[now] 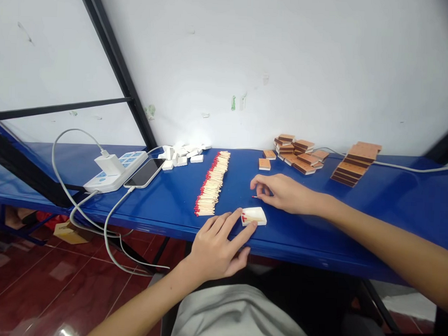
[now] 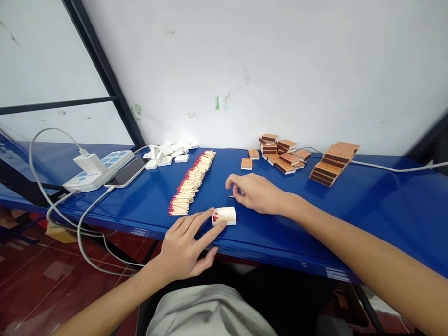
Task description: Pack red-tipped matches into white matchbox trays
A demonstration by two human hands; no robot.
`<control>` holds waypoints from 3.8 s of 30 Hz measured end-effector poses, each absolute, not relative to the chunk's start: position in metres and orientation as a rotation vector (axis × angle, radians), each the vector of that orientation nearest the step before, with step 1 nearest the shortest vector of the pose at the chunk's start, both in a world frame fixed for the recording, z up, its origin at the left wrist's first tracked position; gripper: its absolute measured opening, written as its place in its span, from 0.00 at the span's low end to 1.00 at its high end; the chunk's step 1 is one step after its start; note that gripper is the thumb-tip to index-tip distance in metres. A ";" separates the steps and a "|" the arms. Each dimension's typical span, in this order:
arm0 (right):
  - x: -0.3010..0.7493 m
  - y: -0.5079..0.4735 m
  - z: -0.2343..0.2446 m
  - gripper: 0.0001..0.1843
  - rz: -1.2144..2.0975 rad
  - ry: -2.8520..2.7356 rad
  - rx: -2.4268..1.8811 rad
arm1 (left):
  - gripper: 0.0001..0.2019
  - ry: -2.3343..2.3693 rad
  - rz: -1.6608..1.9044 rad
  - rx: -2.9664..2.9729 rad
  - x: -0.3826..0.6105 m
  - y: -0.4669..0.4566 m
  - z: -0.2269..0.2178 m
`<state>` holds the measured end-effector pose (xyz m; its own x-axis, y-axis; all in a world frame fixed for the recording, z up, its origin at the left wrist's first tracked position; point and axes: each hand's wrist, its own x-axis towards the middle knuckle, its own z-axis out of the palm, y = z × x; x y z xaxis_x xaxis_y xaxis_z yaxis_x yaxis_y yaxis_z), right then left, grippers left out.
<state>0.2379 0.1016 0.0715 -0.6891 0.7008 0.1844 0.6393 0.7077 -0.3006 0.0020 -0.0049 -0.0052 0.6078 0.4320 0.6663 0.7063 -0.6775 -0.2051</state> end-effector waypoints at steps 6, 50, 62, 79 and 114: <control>0.229 0.082 0.077 0.12 0.511 -2.528 -0.863 | 0.25 -0.895 -0.814 -2.379 0.002 -0.006 -0.003; 0.232 0.090 0.067 0.14 -0.504 -2.602 -0.791 | 0.15 -0.761 -1.062 -2.366 -0.001 -0.003 -0.006; 0.228 0.079 0.073 0.16 -0.087 -2.757 -0.895 | 0.12 -0.679 -1.076 -2.445 -0.031 -0.009 0.022; 0.225 0.076 0.075 0.18 0.191 -2.689 -1.028 | 0.06 -1.523 -1.148 -2.482 -0.076 0.006 0.032; 0.226 0.082 0.072 0.15 0.348 -2.774 -0.867 | 0.07 -1.644 -1.015 -2.805 -0.085 0.004 0.046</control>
